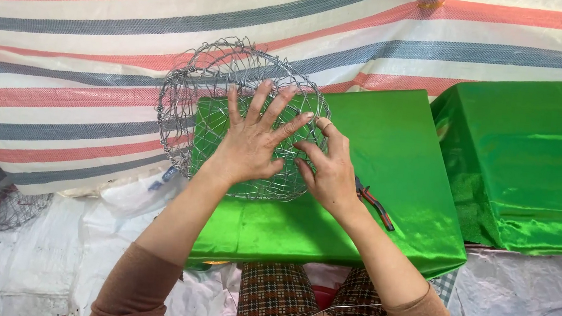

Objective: Assembling a wire cage by cutting and joining wire mesh using pliers

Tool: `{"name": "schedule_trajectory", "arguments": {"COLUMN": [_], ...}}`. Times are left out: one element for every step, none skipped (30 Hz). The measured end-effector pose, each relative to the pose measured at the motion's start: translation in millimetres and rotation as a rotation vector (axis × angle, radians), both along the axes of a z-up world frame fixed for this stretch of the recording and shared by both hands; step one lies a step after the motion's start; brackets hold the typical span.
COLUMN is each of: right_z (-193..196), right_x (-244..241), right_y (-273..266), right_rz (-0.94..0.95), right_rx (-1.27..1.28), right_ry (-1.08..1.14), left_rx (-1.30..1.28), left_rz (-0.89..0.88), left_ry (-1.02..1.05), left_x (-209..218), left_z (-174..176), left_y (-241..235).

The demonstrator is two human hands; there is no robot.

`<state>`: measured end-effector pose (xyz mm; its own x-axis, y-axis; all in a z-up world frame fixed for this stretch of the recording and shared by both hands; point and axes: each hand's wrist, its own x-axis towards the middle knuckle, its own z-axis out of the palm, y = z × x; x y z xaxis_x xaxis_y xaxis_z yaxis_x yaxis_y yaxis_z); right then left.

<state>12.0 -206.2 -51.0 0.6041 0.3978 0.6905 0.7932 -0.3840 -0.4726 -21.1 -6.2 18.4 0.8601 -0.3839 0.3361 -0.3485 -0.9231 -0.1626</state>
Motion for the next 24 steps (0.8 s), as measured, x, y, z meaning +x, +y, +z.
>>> {"name": "schedule_trajectory", "arguments": {"right_z": [-6,-11,-15,-10,-5,-1,-3,-5,-8,-4,2,8,8,7,8,5,2,-2,-3,-3,-4,-5,-6,-7], "right_x": [2,3,6,6,6,5,6,7,8,8,9,9,11,13,16,20,24,28,33,37,42,43,45,47], "right_y": [2,3,5,6,7,8,11,14,17,15,15,16,16,16,15,16,15,15,13,11,10,9,8,8], "right_rz": [0.002,0.01,0.017,0.018,-0.021,-0.059,-0.058,-0.113,-0.162,-0.155,-0.209,-0.263,-0.249,-0.242,-0.241,-0.233,-0.191,-0.15,-0.146,-0.066,0.015,0.019,0.046,0.074], "right_rx": [0.0,0.022,0.047,0.049,0.052,0.056,0.056,0.027,-0.008,-0.012,-0.081,-0.15,-0.149,-0.167,-0.186,-0.187,-0.206,-0.226,-0.228,-0.202,-0.174,-0.175,-0.173,-0.17], "right_ry": [0.001,0.005,0.005,0.003,-0.031,-0.064,-0.063,-0.137,-0.211,-0.21,-0.275,-0.341,-0.346,-0.343,-0.34,-0.344,-0.322,-0.301,-0.3,-0.273,-0.248,-0.249,-0.239,-0.23], "left_rx": [0.0,-0.025,-0.048,-0.046,-0.089,-0.132,-0.131,-0.218,-0.309,-0.312,-0.328,-0.343,-0.343,-0.341,-0.342,-0.343,-0.332,-0.321,-0.322,-0.354,-0.385,-0.387,-0.41,-0.432], "left_rz": [0.002,0.053,0.102,0.103,0.186,0.268,0.269,0.317,0.372,0.379,0.393,0.406,0.42,0.432,0.439,0.447,0.444,0.441,0.445,0.438,0.43,0.434,0.428,0.421], "left_ry": [0.001,-0.101,-0.206,-0.208,-0.341,-0.475,-0.474,-0.507,-0.538,-0.537,-0.549,-0.56,-0.566,-0.557,-0.547,-0.551,-0.579,-0.607,-0.605,-0.606,-0.609,-0.61,-0.619,-0.629], "left_x": [1,3,5,1,-4,-8,-13,-19,-26,-26,-27,-28,-29,-30,-30,-28,-27,-26,-24,-22,-20,-19,-18,-16], "left_z": [-13,-25,-37,-49,-62,-76,-79,-83,-89,-86,-83,-80,-77,-75,-73,-74,-77,-80,-85,-89,-93,-96,-98,-101], "left_y": [-2,-5,-7,-10,-13,-16,-20,-25,-31,-35,-38,-41,-44,-46,-50,-50,-50,-51,-51,-52,-52,-52,-52,-52]}}
